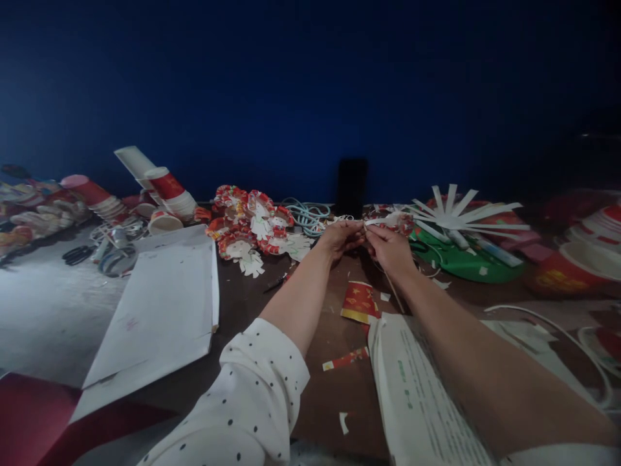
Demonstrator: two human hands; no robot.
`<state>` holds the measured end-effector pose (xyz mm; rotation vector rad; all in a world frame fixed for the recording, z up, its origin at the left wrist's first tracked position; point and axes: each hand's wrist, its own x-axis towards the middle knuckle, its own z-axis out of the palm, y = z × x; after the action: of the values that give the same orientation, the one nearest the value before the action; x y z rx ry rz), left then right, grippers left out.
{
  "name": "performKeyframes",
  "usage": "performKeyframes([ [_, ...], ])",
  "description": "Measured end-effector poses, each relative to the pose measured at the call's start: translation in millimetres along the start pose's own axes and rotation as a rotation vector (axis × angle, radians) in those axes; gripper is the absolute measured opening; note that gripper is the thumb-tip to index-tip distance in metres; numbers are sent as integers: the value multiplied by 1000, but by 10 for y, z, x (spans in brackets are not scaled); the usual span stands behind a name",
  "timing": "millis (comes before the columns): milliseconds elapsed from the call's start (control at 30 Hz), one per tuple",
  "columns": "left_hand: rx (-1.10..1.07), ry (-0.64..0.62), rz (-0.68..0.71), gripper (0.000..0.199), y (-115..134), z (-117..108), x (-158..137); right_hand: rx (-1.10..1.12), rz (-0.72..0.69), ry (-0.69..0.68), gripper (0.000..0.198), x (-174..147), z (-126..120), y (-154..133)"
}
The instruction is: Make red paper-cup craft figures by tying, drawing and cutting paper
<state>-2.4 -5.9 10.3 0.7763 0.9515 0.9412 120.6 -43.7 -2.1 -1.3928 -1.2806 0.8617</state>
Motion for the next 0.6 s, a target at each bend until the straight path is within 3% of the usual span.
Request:
performKeyframes([
  [100,-71,-48,33,9,-9,-5,4,-128,-101,1,42,20,-11,49],
  [333,-17,16,-14,13,-22,14,37,-479,-309,40,34,3,-3,25],
  [600,55,39,18,10,-19,9,58,-487,-276,52,35,-8,-5,12],
])
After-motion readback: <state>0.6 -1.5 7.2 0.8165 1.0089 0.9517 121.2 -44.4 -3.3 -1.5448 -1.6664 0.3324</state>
